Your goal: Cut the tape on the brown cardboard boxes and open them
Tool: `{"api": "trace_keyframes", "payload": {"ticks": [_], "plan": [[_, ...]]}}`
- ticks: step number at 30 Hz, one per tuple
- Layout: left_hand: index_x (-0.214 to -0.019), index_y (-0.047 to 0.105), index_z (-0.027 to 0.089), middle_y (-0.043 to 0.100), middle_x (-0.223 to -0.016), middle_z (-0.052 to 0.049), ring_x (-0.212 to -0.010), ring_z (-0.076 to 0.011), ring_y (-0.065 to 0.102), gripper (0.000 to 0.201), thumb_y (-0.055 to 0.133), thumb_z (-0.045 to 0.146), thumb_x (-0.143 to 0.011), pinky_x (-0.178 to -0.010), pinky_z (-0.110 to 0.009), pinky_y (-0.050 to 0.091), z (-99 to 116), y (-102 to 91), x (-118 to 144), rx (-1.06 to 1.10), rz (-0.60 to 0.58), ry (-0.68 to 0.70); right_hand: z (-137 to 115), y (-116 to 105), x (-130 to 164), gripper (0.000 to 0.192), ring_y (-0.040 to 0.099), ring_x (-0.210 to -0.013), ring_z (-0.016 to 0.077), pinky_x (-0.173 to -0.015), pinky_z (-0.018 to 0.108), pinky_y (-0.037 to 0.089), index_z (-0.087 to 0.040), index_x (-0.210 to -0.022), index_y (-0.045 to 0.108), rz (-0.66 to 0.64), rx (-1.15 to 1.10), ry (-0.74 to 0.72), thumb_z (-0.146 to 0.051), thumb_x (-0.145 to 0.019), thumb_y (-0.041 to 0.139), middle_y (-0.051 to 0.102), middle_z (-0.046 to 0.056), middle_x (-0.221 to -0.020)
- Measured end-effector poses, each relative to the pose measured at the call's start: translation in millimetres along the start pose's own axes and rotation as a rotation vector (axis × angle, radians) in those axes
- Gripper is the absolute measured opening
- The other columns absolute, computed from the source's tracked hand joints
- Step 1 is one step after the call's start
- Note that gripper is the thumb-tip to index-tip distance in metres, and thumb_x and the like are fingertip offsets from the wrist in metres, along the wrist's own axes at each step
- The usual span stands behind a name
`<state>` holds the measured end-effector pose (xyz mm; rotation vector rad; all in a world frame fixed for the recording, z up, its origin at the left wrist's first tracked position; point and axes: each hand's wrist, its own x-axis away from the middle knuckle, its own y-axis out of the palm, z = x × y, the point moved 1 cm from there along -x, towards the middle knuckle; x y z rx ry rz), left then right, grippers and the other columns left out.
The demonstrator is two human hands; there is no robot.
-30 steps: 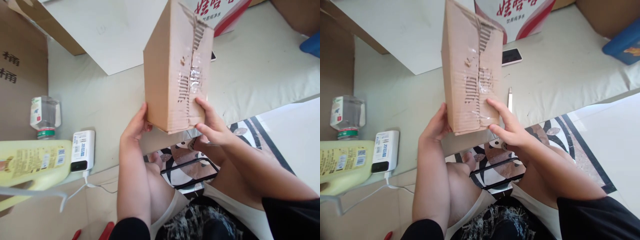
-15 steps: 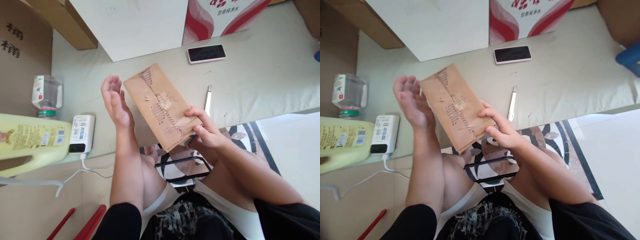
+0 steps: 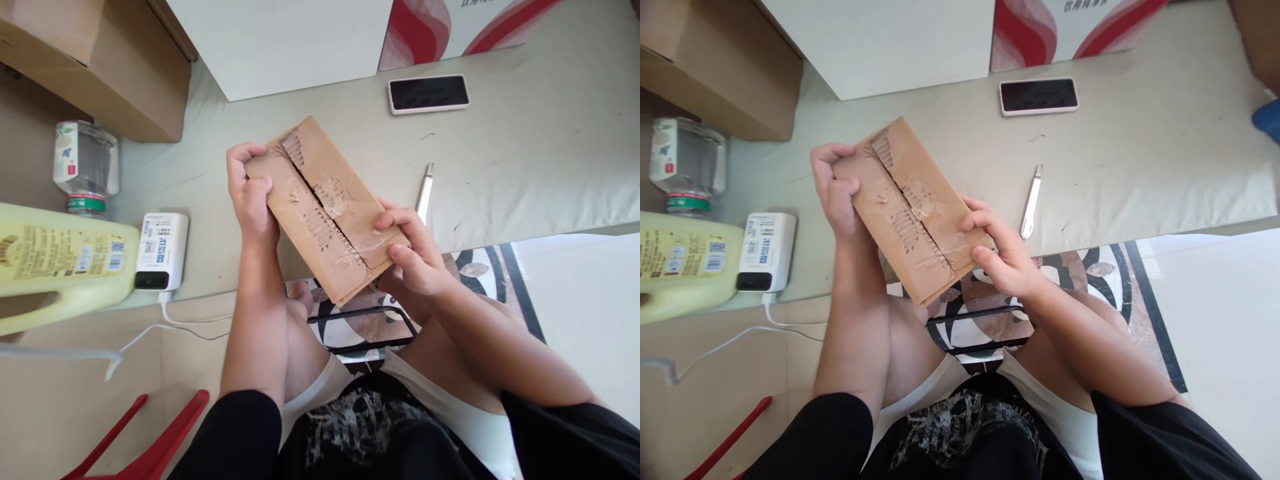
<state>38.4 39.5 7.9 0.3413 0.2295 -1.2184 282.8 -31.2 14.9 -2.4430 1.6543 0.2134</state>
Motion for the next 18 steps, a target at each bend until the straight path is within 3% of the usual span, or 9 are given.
{"api": "trace_keyframes", "payload": {"ticks": [3,7,10,12,13,16,18], "plan": [[-0.100,0.050,0.025,0.061,-0.096,-0.003,-0.098,-0.0216,0.061,0.017,0.056,0.034,-0.087,-0.084,-0.037,0.052,5.2,1.4,1.3,-0.049,-0.010,-0.051,-3.4,3.7,0.6,0.029,0.050,-0.140,0.0297,-0.113,0.053,0.043,-0.030,-0.117,0.058,0.010,0.033,0.007,-0.049,-0.095,0.054,0.051,0.004,-0.153],[-0.096,0.050,0.025,0.057,-0.089,-0.003,-0.092,-0.0208,0.059,0.020,0.060,0.036,-0.083,-0.082,-0.036,0.050,8.0,2.6,1.6,0.000,-0.009,-0.023,-3.5,-3.1,-1.0,0.038,0.058,-0.129,0.0280,-0.103,0.051,0.051,-0.032,-0.127,0.055,0.013,0.046,-0.021,-0.054,-0.096,0.048,0.055,0.005,-0.147],[-0.096,0.050,0.024,0.055,-0.089,-0.004,-0.091,-0.0203,0.058,0.022,0.061,0.040,-0.084,-0.082,-0.036,0.049,6.6,1.7,1.7,0.001,-0.009,-0.004,-2.6,-28.1,-5.2,0.043,0.066,-0.103,0.0253,-0.089,0.047,0.055,-0.030,-0.125,0.057,0.253,0.261,-0.022,-0.058,-0.095,0.044,0.067,0.007,-0.113],[-0.097,0.050,0.024,0.057,-0.092,-0.004,-0.094,-0.0208,0.059,0.023,0.060,0.041,-0.086,-0.084,-0.037,0.049,5.5,1.1,1.8,-0.023,-0.018,-0.016,-1.2,-50.0,-8.7,0.038,0.064,-0.084,0.0229,-0.081,0.044,0.054,-0.028,-0.118,0.060,0.417,0.558,0.099,-0.054,-0.094,0.048,0.065,0.005,-0.091],[-0.098,0.050,0.025,0.058,-0.093,-0.004,-0.095,-0.0212,0.059,0.023,0.059,0.042,-0.086,-0.084,-0.037,0.049,5.1,0.9,1.7,-0.023,-0.018,-0.019,0.3,-59.9,-10.4,0.037,0.061,-0.077,0.0226,-0.078,0.044,0.053,-0.027,-0.118,0.061,0.439,0.713,0.204,-0.050,-0.092,0.052,0.064,0.004,-0.083],[-0.097,0.051,0.025,0.057,-0.092,-0.004,-0.097,-0.0224,0.059,0.025,0.060,0.045,-0.084,-0.084,-0.038,0.049,4.8,0.9,0.6,-0.019,-0.008,-0.024,8.0,-77.3,-14.8,0.053,0.058,-0.069,0.0255,-0.072,0.046,0.051,-0.022,-0.131,0.058,0.265,1.031,0.539,-0.048,-0.085,0.059,0.063,0.004,-0.072],[-0.097,0.050,0.025,0.057,-0.092,-0.004,-0.100,-0.0230,0.060,0.026,0.059,0.047,-0.085,-0.084,-0.039,0.049,5.2,1.1,-0.5,-0.040,0.002,-0.024,13.3,-78.1,-17.0,0.061,0.058,-0.069,0.0272,-0.071,0.048,0.050,-0.022,-0.140,0.055,0.123,1.128,0.651,-0.044,-0.083,0.059,0.065,0.006,-0.074]]}}
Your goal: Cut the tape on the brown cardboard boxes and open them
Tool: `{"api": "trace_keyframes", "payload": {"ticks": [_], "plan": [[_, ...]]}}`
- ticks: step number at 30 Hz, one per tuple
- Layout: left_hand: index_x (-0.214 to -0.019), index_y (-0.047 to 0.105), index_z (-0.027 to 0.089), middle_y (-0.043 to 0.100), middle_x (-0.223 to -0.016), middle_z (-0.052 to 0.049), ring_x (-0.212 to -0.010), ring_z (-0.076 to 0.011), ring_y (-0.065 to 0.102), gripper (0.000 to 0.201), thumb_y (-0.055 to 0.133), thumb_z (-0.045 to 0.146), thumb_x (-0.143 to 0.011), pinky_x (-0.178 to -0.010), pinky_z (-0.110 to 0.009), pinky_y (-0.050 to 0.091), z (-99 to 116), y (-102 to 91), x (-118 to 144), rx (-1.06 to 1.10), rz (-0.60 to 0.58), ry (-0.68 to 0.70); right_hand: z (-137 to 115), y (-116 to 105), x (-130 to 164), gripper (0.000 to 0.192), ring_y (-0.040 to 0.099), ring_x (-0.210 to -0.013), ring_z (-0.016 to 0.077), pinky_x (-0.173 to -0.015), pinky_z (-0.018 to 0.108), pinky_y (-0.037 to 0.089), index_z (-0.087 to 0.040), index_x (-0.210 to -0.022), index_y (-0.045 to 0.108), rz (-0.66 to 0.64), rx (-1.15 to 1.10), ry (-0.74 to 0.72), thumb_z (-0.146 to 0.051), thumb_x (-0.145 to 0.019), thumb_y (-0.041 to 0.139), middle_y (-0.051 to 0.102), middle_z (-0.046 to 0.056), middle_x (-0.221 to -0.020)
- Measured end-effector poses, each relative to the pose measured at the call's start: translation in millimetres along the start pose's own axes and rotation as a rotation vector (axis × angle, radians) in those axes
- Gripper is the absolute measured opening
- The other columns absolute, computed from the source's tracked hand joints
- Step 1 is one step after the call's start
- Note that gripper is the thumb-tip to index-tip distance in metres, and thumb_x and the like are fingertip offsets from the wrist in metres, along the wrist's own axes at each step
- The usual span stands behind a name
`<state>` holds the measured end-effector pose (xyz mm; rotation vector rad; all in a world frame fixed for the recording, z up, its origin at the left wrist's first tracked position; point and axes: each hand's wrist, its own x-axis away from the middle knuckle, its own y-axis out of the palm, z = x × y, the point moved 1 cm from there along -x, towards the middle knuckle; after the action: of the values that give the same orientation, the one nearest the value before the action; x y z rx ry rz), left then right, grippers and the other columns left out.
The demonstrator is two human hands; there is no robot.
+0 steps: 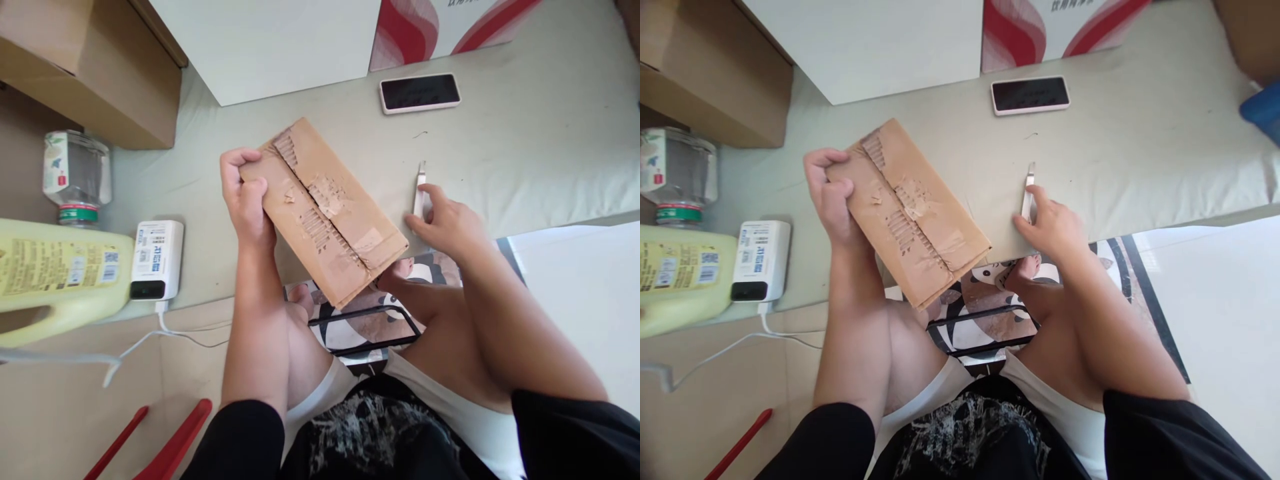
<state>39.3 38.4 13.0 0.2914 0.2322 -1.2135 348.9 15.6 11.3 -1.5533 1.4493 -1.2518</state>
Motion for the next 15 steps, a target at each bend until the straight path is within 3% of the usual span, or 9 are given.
{"api": "trace_keyframes", "payload": {"ticks": [2,4,6,9,12,15], "plan": [[-0.097,0.050,0.026,0.059,-0.094,-0.004,-0.103,-0.0233,0.061,0.024,0.057,0.047,-0.087,-0.085,-0.040,0.049,0.9,0.1,-0.5,-0.017,0.000,-0.006,-3.8,3.5,-1.0,0.062,0.058,-0.067,0.0262,-0.069,0.047,0.050,-0.024,-0.143,0.055,-0.024,0.040,-0.010,-0.035,-0.081,0.058,0.065,0.006,-0.073],[-0.097,0.051,0.026,0.060,-0.094,-0.003,-0.101,-0.0226,0.061,0.020,0.058,0.043,-0.088,-0.086,-0.039,0.050,2.3,0.2,0.1,0.004,-0.009,-0.014,-8.6,4.5,1.4,0.057,0.056,-0.062,0.0236,-0.066,0.043,0.049,-0.025,-0.136,0.062,-0.013,-0.057,-0.018,-0.027,-0.079,0.054,0.061,0.003,-0.066],[-0.097,0.054,0.026,0.060,-0.093,-0.002,-0.098,-0.0214,0.062,0.017,0.060,0.038,-0.087,-0.086,-0.038,0.051,3.6,0.3,1.6,0.040,-0.010,-0.017,-12.8,2.9,8.2,0.045,0.057,-0.059,0.0208,-0.061,0.039,0.049,-0.025,-0.120,0.069,-0.010,-0.314,-0.070,-0.024,-0.080,0.049,0.058,0.001,-0.061],[-0.096,0.055,0.027,0.059,-0.090,-0.003,-0.093,-0.0216,0.062,0.018,0.061,0.040,-0.086,-0.085,-0.038,0.051,4.2,1.1,3.8,0.048,-0.001,-0.015,-18.6,-2.9,27.4,0.034,0.065,-0.067,0.0202,-0.063,0.038,0.052,-0.025,-0.111,0.069,0.047,-0.789,-0.357,-0.029,-0.087,0.045,0.068,0.003,-0.074],[-0.096,0.055,0.027,0.058,-0.093,-0.004,-0.097,-0.0249,0.063,0.027,0.062,0.050,-0.085,-0.086,-0.040,0.052,3.0,2.1,4.1,-0.019,0.041,-0.045,-25.8,-9.5,51.2,0.033,0.073,-0.082,0.0234,-0.068,0.040,0.059,-0.030,-0.120,0.064,0.200,-0.983,-0.629,-0.042,-0.090,0.057,0.076,0.005,-0.095],[-0.096,0.057,0.027,0.057,-0.096,-0.005,-0.103,-0.0274,0.062,0.032,0.065,0.056,-0.083,-0.090,-0.041,0.052,1.9,2.5,3.4,-0.051,0.081,-0.087,-34.6,-19.1,71.7,0.035,0.074,-0.070,0.0198,-0.052,0.031,0.055,-0.032,-0.118,0.062,0.418,-0.897,-0.693,-0.031,-0.085,0.073,0.078,0.003,-0.090]]}}
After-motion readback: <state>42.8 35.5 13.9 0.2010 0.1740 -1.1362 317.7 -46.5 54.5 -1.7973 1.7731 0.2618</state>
